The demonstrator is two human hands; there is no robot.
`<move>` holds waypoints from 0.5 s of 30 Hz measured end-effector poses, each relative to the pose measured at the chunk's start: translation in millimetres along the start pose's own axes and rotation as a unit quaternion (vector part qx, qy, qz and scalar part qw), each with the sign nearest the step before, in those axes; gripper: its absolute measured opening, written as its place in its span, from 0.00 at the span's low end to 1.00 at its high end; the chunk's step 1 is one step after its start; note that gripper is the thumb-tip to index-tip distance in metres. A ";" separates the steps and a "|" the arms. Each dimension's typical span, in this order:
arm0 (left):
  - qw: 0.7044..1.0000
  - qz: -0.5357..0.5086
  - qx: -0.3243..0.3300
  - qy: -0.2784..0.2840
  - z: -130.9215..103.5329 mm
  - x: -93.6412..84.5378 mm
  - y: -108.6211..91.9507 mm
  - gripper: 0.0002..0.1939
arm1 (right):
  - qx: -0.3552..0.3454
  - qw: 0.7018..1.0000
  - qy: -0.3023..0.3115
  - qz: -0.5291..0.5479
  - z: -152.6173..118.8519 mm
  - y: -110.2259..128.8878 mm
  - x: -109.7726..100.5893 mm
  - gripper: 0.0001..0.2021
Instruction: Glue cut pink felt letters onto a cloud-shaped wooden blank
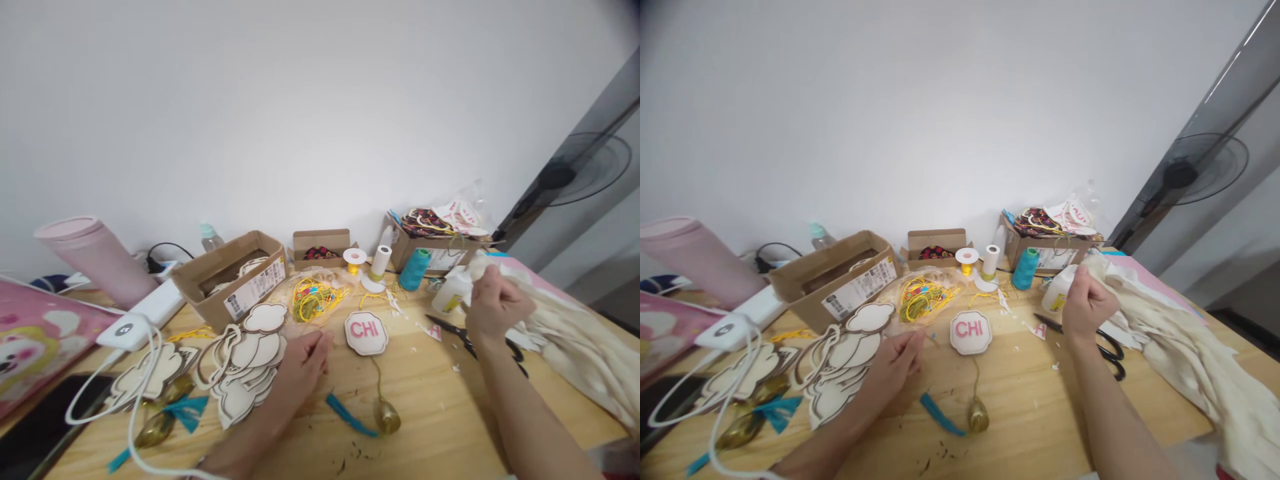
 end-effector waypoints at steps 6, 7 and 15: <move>1.000 -0.003 0.004 0.008 2.2 0.3 -3.6 0.16 | -0.006 0.999 0.042 -0.007 -15.1 9.6 12.5 0.24; 1.000 -0.002 0.007 0.024 1.4 2.3 -4.8 0.14 | -0.007 0.998 0.062 -0.009 -19.4 10.1 15.0 0.24; 0.990 -0.098 -0.102 -0.020 7.2 -0.6 10.7 0.08 | -0.060 0.967 0.245 -0.024 -46.2 19.1 40.2 0.20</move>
Point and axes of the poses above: each hand's wrist, its own z-axis towards the middle knuckle, its own x-axis out of the palm, y = z × x, the point moved 7 cm from there along z, towards the middle knuckle, and after that the axes turned 15 degrees about -y, right-handed, at the moved point
